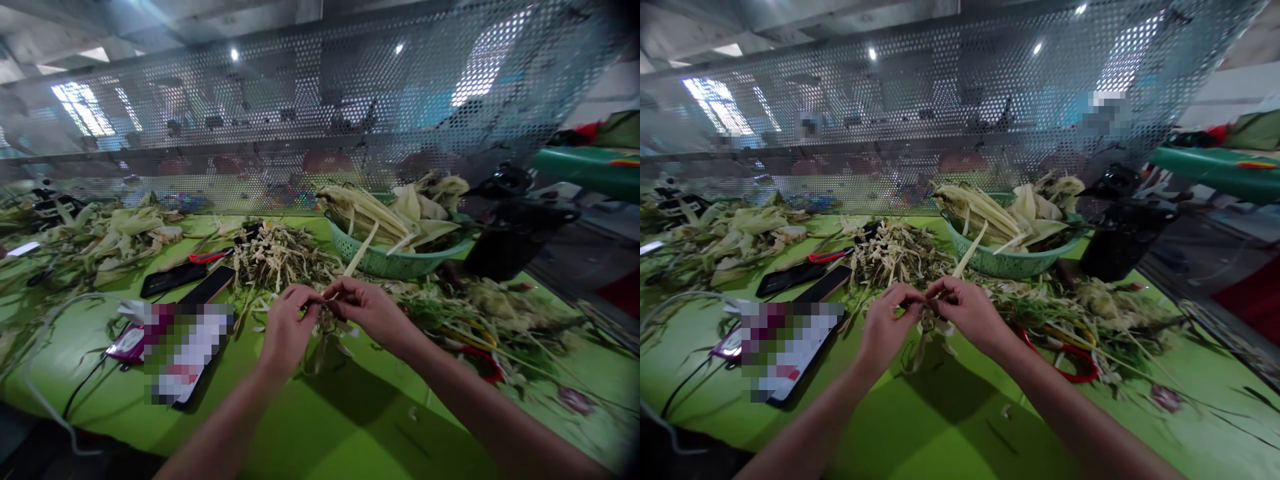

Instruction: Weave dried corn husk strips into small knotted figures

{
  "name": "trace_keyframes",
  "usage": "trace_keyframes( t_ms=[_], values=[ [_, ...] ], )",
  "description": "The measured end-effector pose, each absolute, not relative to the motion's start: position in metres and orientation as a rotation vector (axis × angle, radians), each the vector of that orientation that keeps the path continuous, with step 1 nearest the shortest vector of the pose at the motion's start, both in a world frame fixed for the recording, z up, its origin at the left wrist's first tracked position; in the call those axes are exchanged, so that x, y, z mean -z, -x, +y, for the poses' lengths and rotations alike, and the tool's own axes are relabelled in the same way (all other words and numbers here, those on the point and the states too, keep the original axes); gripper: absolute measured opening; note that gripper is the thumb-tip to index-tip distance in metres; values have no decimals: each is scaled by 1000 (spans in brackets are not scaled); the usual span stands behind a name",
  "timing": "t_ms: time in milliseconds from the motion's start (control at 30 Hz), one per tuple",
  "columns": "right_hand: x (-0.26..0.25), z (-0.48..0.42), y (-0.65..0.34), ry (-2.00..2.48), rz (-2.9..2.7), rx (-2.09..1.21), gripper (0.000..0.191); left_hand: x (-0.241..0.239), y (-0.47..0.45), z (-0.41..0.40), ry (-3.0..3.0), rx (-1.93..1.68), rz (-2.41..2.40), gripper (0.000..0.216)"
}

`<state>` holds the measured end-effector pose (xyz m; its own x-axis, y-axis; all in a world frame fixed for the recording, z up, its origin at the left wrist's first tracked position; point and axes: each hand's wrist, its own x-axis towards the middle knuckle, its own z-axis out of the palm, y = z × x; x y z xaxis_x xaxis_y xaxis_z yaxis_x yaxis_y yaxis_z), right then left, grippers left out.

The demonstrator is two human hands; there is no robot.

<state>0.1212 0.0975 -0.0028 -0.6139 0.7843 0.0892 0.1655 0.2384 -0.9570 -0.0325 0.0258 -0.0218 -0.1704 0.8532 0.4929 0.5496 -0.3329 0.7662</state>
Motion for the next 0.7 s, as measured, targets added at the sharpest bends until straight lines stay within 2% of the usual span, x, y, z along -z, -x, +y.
trace_keyframes(
  t_ms=[200, 533, 700],
  values=[
    [2, 97, -121, 830, -1879, -1529, 20, 23, 34, 27, -1836, -1551, 1565, 15],
    [-4, 98, -123, 913, -1960, -1341, 7, 21, 35, 29, -1471, -1514, 1441, 5],
    [-8, 101, -126, 969, -1945, -1327, 6, 20, 38, 30, -1309, -1469, 1406, 8]
  ],
)
